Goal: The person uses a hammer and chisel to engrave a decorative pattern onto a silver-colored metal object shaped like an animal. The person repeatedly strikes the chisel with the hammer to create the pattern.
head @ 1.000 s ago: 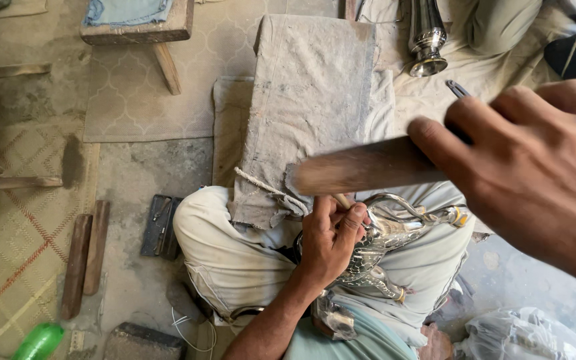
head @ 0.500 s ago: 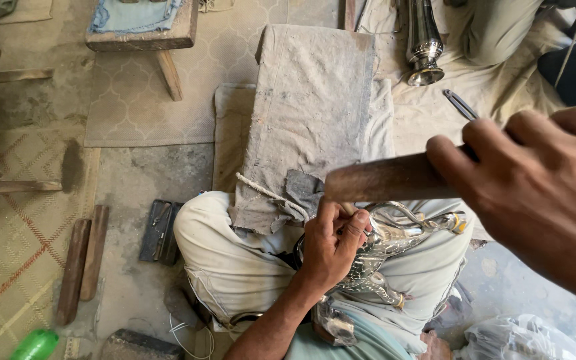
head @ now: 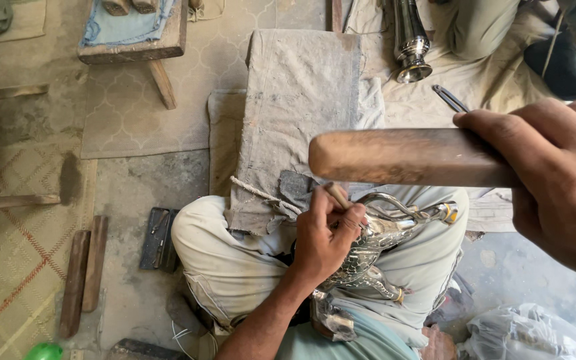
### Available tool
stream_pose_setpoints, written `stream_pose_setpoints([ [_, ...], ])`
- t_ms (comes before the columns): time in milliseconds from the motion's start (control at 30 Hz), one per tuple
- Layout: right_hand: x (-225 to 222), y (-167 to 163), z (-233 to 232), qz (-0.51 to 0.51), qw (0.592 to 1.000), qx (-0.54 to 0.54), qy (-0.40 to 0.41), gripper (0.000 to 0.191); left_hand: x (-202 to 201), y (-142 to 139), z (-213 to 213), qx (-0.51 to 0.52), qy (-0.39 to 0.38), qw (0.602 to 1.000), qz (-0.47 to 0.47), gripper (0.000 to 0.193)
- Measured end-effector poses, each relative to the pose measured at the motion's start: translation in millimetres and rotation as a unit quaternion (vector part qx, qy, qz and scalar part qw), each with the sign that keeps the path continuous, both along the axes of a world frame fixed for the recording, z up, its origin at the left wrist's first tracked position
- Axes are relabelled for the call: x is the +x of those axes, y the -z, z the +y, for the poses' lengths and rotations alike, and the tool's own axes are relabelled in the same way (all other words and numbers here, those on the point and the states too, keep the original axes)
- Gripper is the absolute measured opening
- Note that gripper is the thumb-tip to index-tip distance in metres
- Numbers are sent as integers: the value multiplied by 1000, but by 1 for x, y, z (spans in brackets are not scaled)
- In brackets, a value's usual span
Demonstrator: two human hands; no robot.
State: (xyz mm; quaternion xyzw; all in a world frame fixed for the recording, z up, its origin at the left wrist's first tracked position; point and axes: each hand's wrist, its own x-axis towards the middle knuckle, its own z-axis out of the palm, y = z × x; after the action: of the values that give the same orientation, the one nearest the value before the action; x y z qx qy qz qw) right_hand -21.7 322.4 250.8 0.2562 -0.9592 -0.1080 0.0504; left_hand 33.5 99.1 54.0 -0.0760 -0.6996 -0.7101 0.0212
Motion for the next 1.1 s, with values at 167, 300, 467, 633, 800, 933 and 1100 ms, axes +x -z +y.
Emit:
stream_pose_setpoints([
  [167,3,0,6,-27,998,12,50,76,2,-5,-2,-88,40,988,117,20],
  [300,6,5,5,-147,955,-213,147,76,-3,-3,-2,-91,39,990,106,21],
  [467,4,13,6,-45,998,25,31,67,-2,3,-1,-77,44,991,99,21],
  [633,7,21,6,-50,992,-96,57,63,-3,9,-2,-78,52,991,91,20],
  [800,7,27,14,-152,957,-175,176,75,-2,8,-3,-56,51,994,84,21],
  [933,4,34,20,-83,994,54,44,70,-2,4,-5,-42,61,995,68,21],
  [1100,5,35,22,-65,989,134,6,76,-3,0,-6,-53,49,994,87,22],
])
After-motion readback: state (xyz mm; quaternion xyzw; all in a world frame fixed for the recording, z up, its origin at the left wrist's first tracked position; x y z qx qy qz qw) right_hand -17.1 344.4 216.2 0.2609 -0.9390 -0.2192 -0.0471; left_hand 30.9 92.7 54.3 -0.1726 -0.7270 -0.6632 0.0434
